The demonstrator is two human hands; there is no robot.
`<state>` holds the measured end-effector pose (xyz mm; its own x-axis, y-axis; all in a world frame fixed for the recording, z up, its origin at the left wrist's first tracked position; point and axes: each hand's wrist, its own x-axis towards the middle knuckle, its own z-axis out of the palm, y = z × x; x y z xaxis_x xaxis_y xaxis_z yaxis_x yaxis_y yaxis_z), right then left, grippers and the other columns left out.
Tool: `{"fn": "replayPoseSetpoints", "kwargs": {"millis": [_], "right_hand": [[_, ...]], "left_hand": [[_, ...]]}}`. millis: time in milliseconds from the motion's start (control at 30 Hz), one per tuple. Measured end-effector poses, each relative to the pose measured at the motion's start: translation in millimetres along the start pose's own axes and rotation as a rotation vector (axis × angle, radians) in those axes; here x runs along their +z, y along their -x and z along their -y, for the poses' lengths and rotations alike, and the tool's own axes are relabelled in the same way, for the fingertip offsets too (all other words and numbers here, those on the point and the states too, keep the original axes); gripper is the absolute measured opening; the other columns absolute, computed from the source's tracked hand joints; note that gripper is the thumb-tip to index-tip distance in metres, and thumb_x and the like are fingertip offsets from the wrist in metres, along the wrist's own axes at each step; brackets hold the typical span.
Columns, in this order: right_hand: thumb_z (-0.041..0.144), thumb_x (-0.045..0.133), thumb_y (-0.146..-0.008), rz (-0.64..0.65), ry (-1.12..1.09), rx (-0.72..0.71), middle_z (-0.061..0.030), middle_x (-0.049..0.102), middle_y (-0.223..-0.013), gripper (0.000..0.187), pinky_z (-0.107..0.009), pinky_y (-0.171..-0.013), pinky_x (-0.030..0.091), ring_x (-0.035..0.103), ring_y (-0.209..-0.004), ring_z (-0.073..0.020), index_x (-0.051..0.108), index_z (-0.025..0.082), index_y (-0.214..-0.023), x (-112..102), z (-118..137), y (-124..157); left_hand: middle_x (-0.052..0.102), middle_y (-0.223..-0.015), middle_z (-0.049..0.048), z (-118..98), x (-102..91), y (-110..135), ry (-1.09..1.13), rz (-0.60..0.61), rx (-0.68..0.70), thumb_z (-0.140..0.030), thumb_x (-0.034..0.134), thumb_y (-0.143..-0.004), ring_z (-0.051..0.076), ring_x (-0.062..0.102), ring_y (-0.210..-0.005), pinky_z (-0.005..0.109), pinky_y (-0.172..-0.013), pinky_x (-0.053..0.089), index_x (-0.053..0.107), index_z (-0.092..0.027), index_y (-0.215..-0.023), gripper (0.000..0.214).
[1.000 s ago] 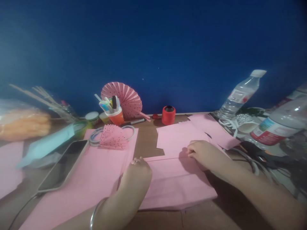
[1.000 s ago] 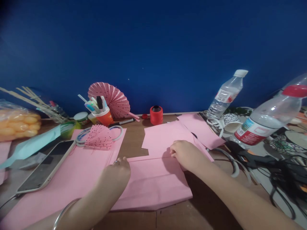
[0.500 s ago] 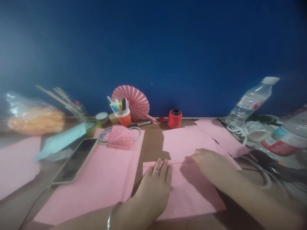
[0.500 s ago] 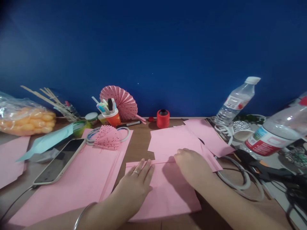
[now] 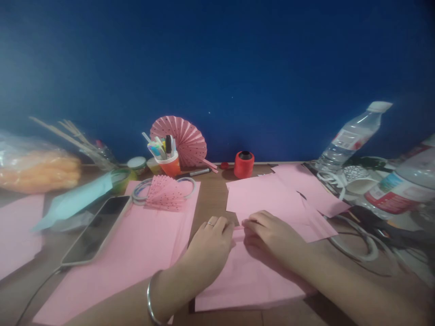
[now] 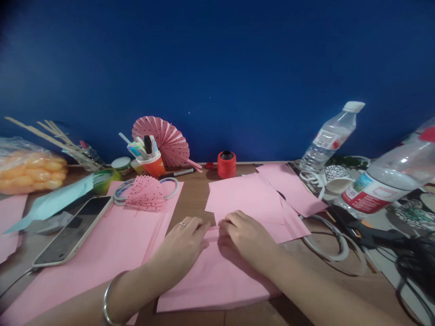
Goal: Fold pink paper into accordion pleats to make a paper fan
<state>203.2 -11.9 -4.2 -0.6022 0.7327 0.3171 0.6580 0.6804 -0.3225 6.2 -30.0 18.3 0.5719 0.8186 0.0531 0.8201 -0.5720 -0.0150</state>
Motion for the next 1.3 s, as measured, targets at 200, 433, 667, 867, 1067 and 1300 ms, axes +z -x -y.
{"fn": "replayPoseSetpoints", "kwargs": {"millis": [200, 433, 667, 867, 1067, 1300], "right_hand": [[0.014, 0.050, -0.079, 0.015, -0.045, 0.049, -0.0045, 0.054, -0.079, 0.007, -0.030, -0.068, 0.040, 0.049, -0.079, -0.0176, 0.056, 0.017, -0.077, -3, 9, 0], [0.017, 0.051, -0.079, 0.024, -0.115, 0.090, -0.0033, 0.055, -0.075, 0.008, -0.028, -0.066, 0.037, 0.048, -0.075, -0.0162, 0.058, 0.017, -0.075, -13, 11, -1], [0.014, 0.053, -0.076, 0.067, -0.126, 0.105, -0.0029, 0.060, -0.075, 0.009, -0.027, -0.066, 0.038, 0.052, -0.072, -0.0162, 0.061, 0.017, -0.080, -14, 21, -6], [0.010, 0.049, -0.076, 0.133, -0.032, 0.099, -0.0027, 0.065, -0.079, 0.017, -0.030, -0.070, 0.041, 0.057, -0.074, -0.0169, 0.063, 0.019, -0.082, -19, 4, -8], [0.019, 0.041, -0.085, 0.224, -0.085, 0.078, -0.0005, 0.067, -0.088, 0.023, -0.028, -0.076, 0.043, 0.059, -0.082, -0.0150, 0.064, 0.021, -0.086, -32, -60, -5], [0.021, 0.045, -0.083, -0.030, 0.156, -0.010, -0.0107, 0.056, -0.115, 0.028, -0.039, -0.087, 0.035, 0.047, -0.106, -0.0230, 0.055, 0.015, -0.109, -36, -24, -9]], "left_hand": [[0.054, -0.083, 0.0033, 5, 1.7, -3, 0.167, 0.009, 0.047, -0.024, 0.039, -0.087, 0.018, 0.048, -0.081, 0.033, -0.071, 0.040, 0.055, -0.022, -0.102, 0.022], [0.056, -0.075, 0.0015, 7, -6.0, -7, 0.231, 0.007, 0.072, -0.023, 0.033, -0.089, 0.016, 0.050, -0.075, 0.029, -0.068, 0.039, 0.060, -0.023, -0.093, 0.027], [0.058, -0.070, 0.0023, 2, -9.9, -8, 0.216, 0.032, 0.004, -0.022, 0.037, -0.087, 0.015, 0.054, -0.068, 0.028, -0.063, 0.040, 0.062, -0.018, -0.074, 0.028], [0.063, -0.069, 0.0008, 9, -15.8, -9, 0.262, 0.068, -0.091, -0.028, 0.037, -0.087, 0.015, 0.058, -0.067, 0.025, -0.060, 0.042, 0.063, -0.021, -0.079, 0.028], [0.065, -0.073, -0.0017, 27, -20.8, -15, 0.305, 0.083, -0.195, -0.030, 0.036, -0.086, 0.014, 0.058, -0.066, 0.024, -0.059, 0.040, 0.062, -0.023, -0.079, 0.028], [0.063, -0.070, 0.0006, 20, -13.5, -12, 0.230, 0.060, -0.145, -0.030, 0.034, -0.087, 0.015, 0.058, -0.066, 0.026, -0.059, 0.039, 0.061, -0.021, -0.077, 0.030]]}}
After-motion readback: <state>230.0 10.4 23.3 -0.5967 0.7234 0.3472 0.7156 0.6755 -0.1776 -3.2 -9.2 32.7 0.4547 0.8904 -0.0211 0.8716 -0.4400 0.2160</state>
